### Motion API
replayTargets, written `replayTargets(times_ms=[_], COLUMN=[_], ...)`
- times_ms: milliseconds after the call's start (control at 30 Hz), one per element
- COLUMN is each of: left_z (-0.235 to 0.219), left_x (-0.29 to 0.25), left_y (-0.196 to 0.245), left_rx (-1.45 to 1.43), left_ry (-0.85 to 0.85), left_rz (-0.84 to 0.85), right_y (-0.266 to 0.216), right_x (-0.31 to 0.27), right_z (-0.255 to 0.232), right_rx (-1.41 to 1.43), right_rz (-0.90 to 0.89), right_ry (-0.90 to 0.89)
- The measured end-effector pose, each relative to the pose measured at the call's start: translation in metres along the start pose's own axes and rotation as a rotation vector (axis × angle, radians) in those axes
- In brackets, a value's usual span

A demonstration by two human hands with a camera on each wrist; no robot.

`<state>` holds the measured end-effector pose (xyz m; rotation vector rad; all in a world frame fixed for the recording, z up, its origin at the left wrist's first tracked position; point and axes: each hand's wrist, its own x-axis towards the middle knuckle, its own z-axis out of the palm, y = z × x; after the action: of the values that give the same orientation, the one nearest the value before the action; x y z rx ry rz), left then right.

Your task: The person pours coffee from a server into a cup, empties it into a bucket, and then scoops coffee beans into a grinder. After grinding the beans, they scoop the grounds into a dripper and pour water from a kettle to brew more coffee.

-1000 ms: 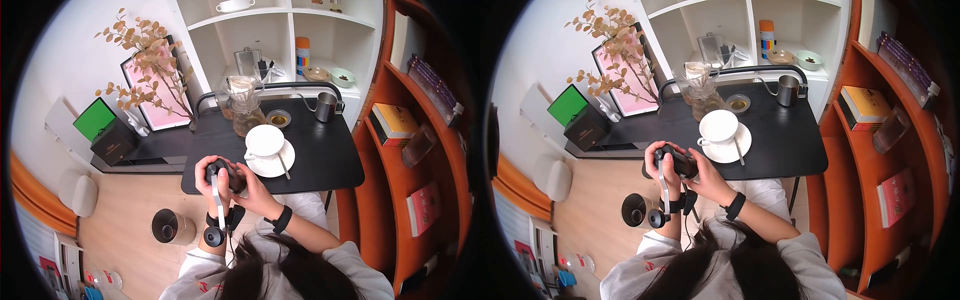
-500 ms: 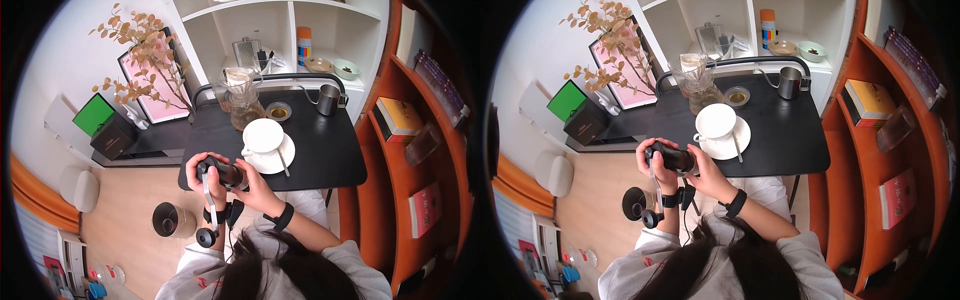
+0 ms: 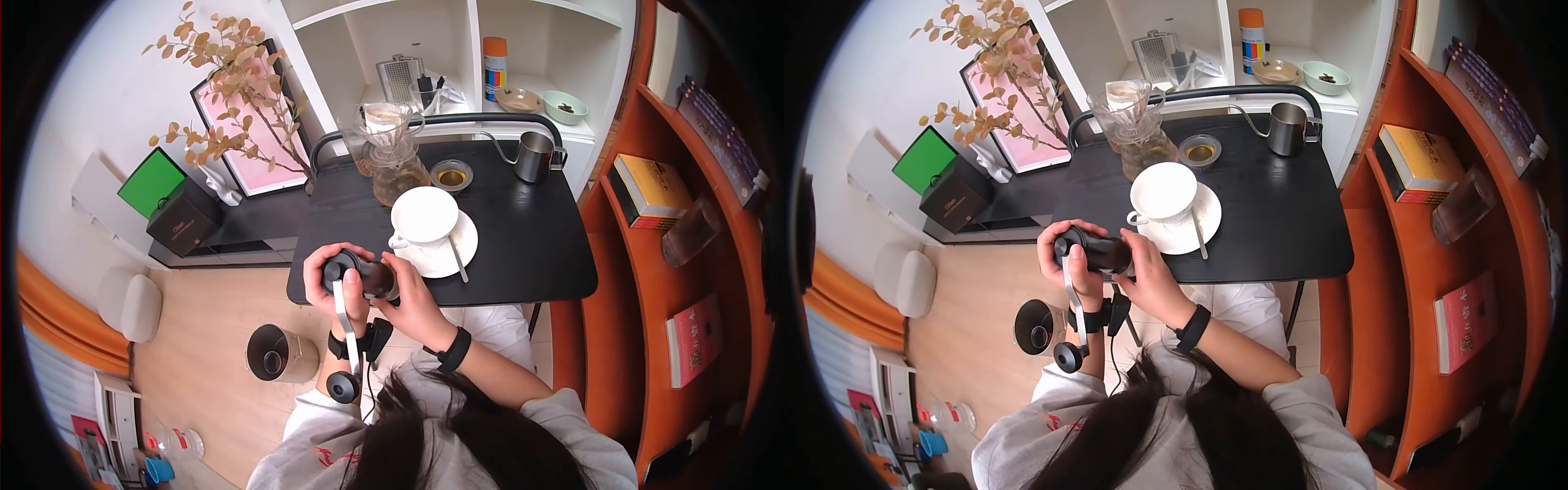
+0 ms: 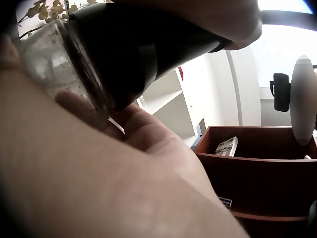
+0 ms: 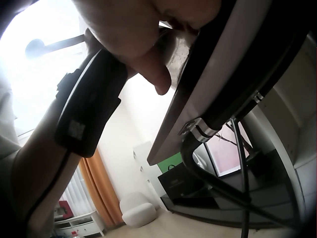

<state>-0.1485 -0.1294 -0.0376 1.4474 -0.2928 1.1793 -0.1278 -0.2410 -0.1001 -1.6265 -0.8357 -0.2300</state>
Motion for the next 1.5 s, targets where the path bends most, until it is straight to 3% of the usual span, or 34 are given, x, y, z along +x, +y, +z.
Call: replayTargets(times_ms=[367, 967, 1067, 1367, 1500], left_z=[-0.0004, 0.0030, 0.0030, -0.0017, 0.0019], left_x=[-0.0005, -0.0042, -0.0041, -0.0066, -0.0070], left_y=[0.0013, 0.0038, 0.0036, 0.0032, 0.0069], left_rx=[-0.008, 0.029, 0.039, -0.018, -0.019], left_ry=[-0.042, -0.043, -0.047, -0.004, 0.019], left_rz=[0.002, 0.032, 0.043, 0.013, 0.026], right_y=[-0.0054, -0.0042, -0.0045, -0.0042, -0.0031], right_x=[0.0001, 0.0002, 0.0009, -0.0008, -0.0022], right_z=[-0.0043, 0.0020, 0.0023, -0.0021, 0.0003], right_rx=[0.042, -0.156, -0.217, -0.005, -0.049], right_rz=[-0.033, 0.008, -0.050, -0.115, -0.090], right_ry=[0.001, 0.073, 0.092, 0.047, 0.056])
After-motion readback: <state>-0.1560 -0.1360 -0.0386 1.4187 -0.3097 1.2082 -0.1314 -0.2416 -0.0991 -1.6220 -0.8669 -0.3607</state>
